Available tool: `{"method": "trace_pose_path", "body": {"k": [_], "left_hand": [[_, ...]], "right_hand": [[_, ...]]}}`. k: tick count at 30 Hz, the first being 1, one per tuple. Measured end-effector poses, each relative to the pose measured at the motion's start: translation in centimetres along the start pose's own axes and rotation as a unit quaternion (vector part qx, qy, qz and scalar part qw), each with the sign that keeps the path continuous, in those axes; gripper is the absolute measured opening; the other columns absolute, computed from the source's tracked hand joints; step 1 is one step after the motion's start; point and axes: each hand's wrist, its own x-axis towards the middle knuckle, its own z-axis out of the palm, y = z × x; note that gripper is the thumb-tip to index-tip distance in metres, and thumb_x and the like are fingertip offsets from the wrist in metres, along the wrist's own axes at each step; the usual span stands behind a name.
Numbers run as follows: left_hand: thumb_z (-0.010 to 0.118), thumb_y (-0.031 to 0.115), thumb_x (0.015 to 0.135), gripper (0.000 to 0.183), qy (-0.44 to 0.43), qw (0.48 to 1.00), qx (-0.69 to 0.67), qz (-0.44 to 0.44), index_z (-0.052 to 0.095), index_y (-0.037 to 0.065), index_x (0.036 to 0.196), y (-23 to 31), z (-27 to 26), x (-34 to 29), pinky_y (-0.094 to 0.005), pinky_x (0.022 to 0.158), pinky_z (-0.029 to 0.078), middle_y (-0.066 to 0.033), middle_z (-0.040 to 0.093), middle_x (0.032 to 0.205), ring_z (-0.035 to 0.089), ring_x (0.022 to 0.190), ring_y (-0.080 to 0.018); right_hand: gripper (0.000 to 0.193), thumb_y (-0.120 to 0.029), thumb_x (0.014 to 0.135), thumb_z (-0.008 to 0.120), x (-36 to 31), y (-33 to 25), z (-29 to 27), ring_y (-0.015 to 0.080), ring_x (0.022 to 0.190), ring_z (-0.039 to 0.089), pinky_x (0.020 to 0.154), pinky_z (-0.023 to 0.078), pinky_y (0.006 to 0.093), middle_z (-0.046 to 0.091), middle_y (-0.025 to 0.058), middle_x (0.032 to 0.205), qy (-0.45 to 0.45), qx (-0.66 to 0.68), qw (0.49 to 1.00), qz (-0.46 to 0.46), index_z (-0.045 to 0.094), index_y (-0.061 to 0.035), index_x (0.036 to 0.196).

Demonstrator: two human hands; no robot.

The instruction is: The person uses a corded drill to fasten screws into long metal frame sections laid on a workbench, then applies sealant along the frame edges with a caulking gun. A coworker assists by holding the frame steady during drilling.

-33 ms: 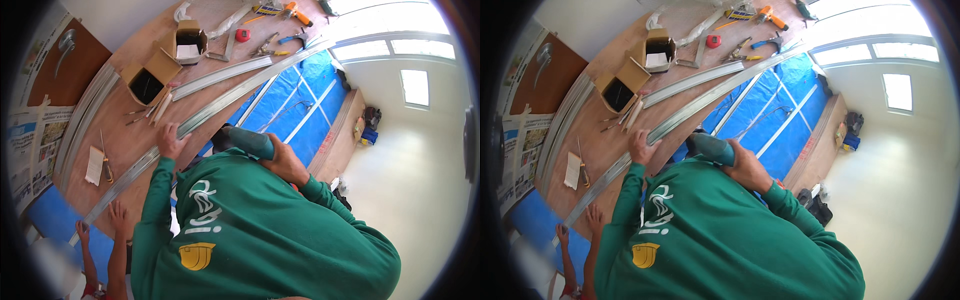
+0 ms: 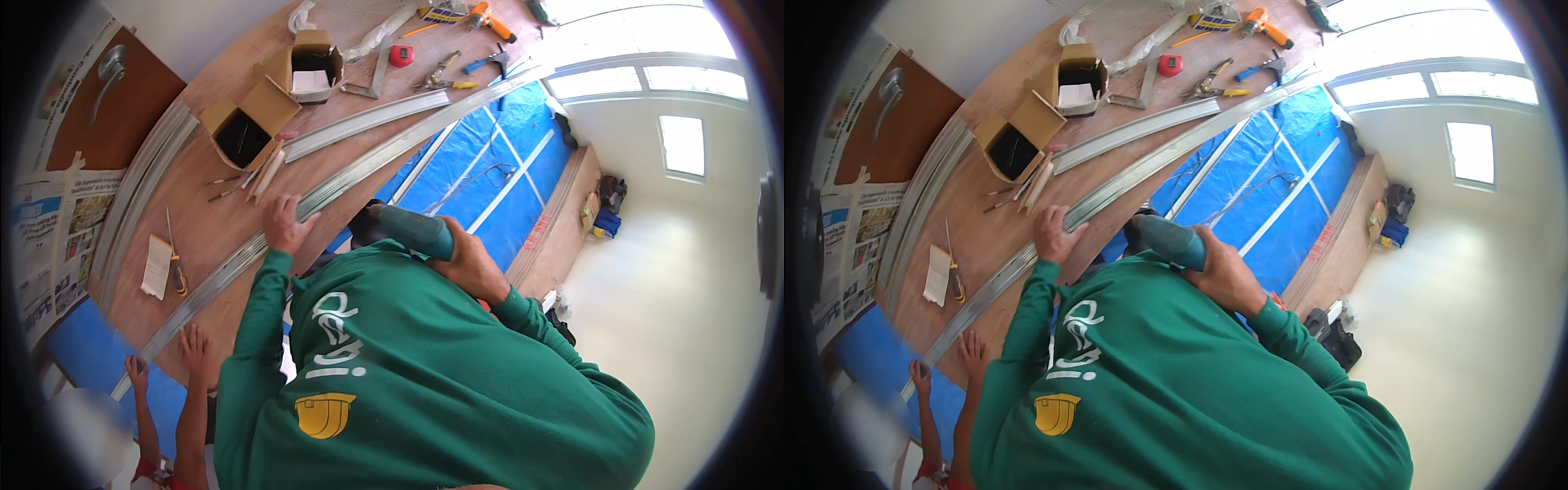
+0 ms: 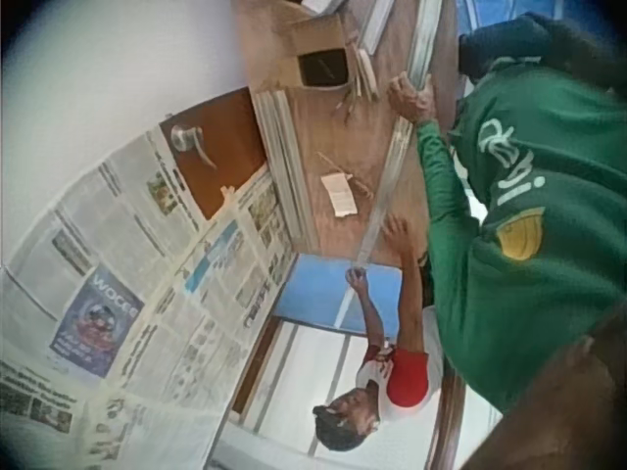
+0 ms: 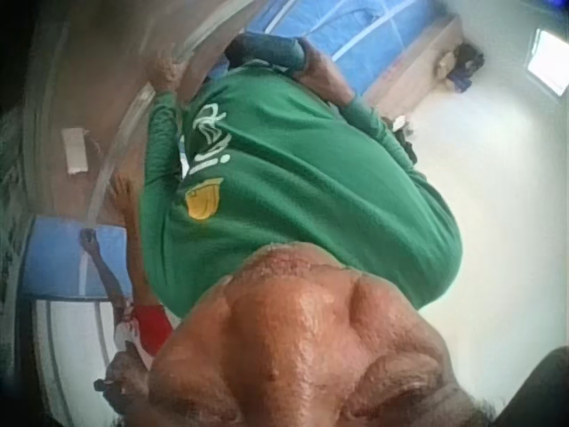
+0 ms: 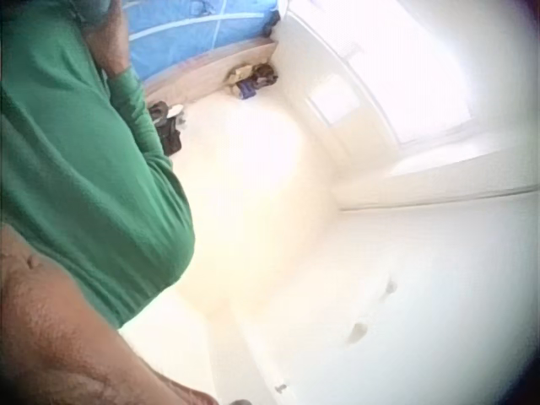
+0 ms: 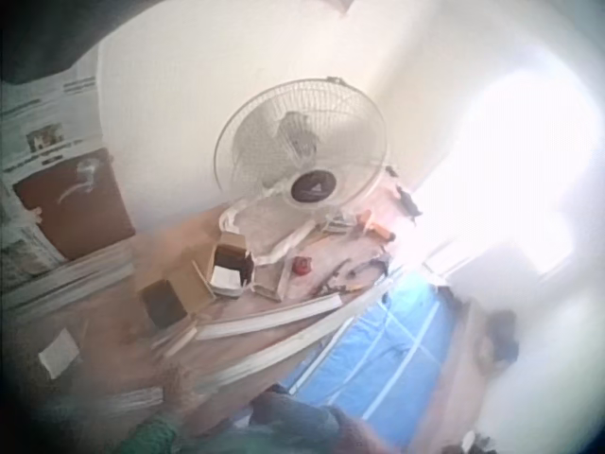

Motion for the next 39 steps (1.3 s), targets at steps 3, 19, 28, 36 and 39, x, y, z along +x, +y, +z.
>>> {"method": "trace_pose_path", "body": {"k": [3, 19, 28, 36, 39], "left_hand": [[0.1, 0.038, 0.075, 0.06, 0.009, 1.0, -0.007, 0.028, 0.072, 0.012, 0.12, 1.6, 2.2, 2.8, -0.0515, 0.094, 0.053, -0.0081, 0.067, 0.115, 0.065, 0.108, -0.0354], [0.095, 0.045, 0.084, 0.065, -0.007, 1.0, -0.019, 0.011, 0.074, 0.009, 0.133, 1.1, 0.9, 1.5, -0.0503, 0.1, 0.053, -0.0085, 0.068, 0.123, 0.066, 0.116, -0.0346], [0.086, 0.048, 0.094, 0.04, 0.058, 0.993, 0.018, -0.1, 0.084, 0.015, 0.116, -1.4, -3.2, -3.1, -0.0492, 0.097, 0.051, -0.0058, 0.072, 0.114, 0.067, 0.112, -0.0322], [0.086, 0.048, 0.09, 0.036, 0.062, 0.988, -0.029, -0.14, 0.085, 0.02, 0.112, -1.6, -2.9, -2.7, -0.0505, 0.1, 0.049, -0.0015, 0.071, 0.113, 0.066, 0.112, -0.0299], [0.086, 0.049, 0.089, 0.036, 0.058, 0.987, -0.032, -0.145, 0.085, 0.02, 0.111, -1.7, -2.9, -2.5, -0.0508, 0.1, 0.048, -0.0017, 0.071, 0.112, 0.066, 0.112, -0.0301]], "right_hand": [[0.069, -0.009, 0.089, 0.084, 0.6, 0.6, -0.7, 0.0463, 0.126, 0.076, 0.106, 0.059, 0.051, 0.078, 0.0289, 0.13, 0.013, -0.001, 1.0, 0.004, 0.058, -0.0028, 0.153], [0.07, -0.01, 0.09, 0.085, 7.6, -0.4, 0.9, 0.0519, 0.125, 0.074, 0.105, 0.058, 0.0542, 0.077, 0.0321, 0.13, -0.01, -0.054, 0.997, -0.059, 0.056, -0.001, 0.153], [0.072, -0.007, 0.089, 0.085, 7.4, -1.9, 4.5, 0.0511, 0.13, 0.072, 0.107, 0.058, 0.0541, 0.075, 0.0301, 0.135, -0.077, -0.06, 0.991, -0.091, 0.056, -0.0041, 0.154], [0.076, -0.007, 0.09, 0.085, 7.2, -2.4, 7.4, 0.0515, 0.133, 0.07, 0.11, 0.056, 0.0553, 0.073, 0.031, 0.138, -0.094, -0.075, 0.986, -0.115, 0.053, -0.0043, 0.159], [0.078, -0.008, 0.089, 0.086, 7.1, -2.7, 7.9, 0.0515, 0.134, 0.069, 0.111, 0.056, 0.0552, 0.073, 0.0316, 0.14, -0.098, -0.082, 0.988, -0.092, 0.053, -0.0037, 0.159]]}}
